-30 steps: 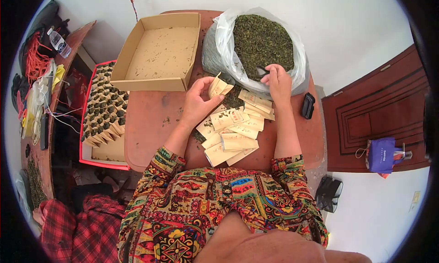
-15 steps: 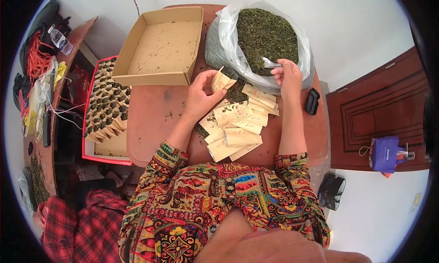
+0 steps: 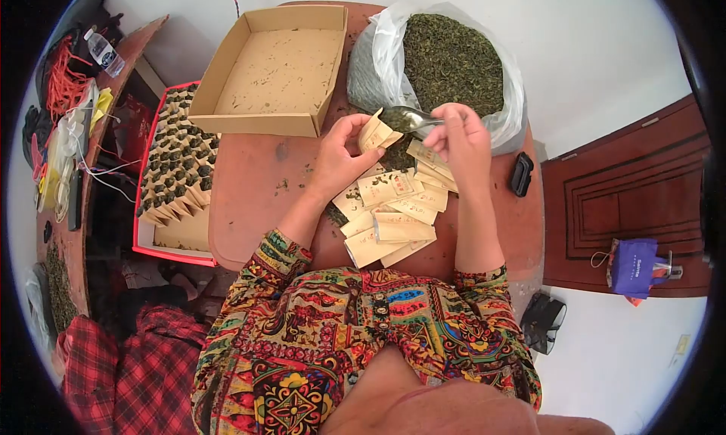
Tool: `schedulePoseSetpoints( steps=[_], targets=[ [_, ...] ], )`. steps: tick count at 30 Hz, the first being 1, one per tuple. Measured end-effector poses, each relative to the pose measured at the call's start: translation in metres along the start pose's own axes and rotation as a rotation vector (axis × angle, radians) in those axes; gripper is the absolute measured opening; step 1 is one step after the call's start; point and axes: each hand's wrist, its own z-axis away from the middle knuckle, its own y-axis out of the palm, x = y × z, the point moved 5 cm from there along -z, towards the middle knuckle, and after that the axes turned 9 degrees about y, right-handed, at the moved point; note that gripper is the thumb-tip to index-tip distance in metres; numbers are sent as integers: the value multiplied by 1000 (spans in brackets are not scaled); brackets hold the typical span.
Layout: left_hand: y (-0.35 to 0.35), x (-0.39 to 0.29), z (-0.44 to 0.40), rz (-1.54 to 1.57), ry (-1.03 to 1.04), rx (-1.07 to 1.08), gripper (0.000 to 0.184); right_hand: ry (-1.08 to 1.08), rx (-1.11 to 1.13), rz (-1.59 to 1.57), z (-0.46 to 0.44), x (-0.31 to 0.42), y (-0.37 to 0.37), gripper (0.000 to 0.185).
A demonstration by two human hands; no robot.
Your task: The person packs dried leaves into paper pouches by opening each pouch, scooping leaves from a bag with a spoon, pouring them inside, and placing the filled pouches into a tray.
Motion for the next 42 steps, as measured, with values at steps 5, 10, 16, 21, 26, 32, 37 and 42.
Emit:
schedulePoseSetpoints(
  steps=[5,10,16,21,26,32,37,42],
  targets=[
    [-1,5,0,40,1,-6,48,-408,17,456,26,28,27,21],
    [-1,0,0,64,-18,-3,48,-606,-85,479,31,31,20,14],
    [-1,0,-1,108,3,8,48,-738,92,597,31,32,28,13],
    [-1,-1,1,131,-2,5,48,-486,-93,261,22,21,1,16],
    [-6,10,1,232,-1,1,52,-230,-306,454,-4,7,-38,24],
    [-10,13,0,502,25,-56,54,-292,-273,945,-48,-56,-58,26],
    [-17,8,5,527,62,-65,61,-178,-371,755,-41,-51,-53,29],
    [-72,-19,46,327,121,-181,65,-211,-353,715,-39,-51,-52,30]
  ],
)
